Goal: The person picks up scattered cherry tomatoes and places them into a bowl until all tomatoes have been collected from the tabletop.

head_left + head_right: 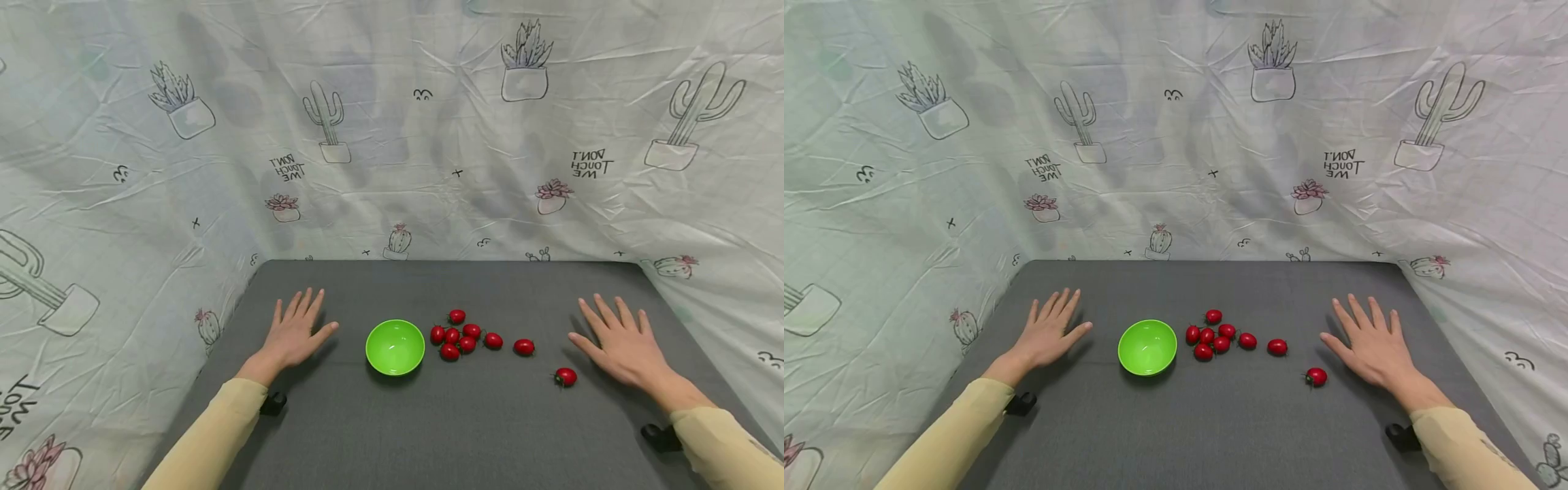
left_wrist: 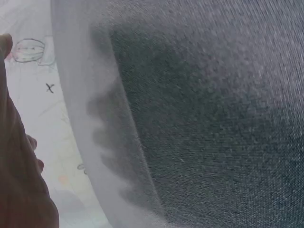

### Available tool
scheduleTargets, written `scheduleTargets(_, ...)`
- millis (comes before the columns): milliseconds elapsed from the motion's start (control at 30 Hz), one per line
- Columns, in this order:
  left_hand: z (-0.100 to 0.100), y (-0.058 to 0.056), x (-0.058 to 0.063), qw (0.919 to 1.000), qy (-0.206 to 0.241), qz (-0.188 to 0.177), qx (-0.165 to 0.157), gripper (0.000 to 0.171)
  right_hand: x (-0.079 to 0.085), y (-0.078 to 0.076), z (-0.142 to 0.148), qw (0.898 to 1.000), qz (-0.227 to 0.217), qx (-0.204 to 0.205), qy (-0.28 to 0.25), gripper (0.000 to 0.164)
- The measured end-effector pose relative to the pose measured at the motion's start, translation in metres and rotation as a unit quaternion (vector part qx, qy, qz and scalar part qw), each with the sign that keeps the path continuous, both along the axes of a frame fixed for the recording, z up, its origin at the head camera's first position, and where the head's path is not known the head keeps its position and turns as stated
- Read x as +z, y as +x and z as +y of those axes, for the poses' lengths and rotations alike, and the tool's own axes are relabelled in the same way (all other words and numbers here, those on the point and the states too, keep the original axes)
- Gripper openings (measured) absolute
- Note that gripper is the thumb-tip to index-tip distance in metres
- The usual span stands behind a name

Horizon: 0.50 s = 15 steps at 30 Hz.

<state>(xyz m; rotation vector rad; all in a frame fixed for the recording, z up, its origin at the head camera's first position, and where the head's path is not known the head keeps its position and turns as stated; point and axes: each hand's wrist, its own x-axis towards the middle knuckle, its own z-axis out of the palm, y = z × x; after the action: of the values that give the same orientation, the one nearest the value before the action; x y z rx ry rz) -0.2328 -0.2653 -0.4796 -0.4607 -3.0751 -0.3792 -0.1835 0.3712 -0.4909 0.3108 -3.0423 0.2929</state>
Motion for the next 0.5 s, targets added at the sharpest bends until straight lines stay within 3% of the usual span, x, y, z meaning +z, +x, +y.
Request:
scheduleTargets(200, 0.006, 0.004, 0.004, 0.9983, 0.046, 0.003, -0.036, 0.085, 0.001, 0.008, -0.001, 1.000, 0.019, 0.018, -0.006, 0.084)
scheduleTargets(500, 0.021, 0.012, 0.015, 0.9875, 0.120, -0.053, -0.088, 0.083, 0.003, 0.018, -0.005, 0.996, 0.028, 0.069, -0.040, 0.079)
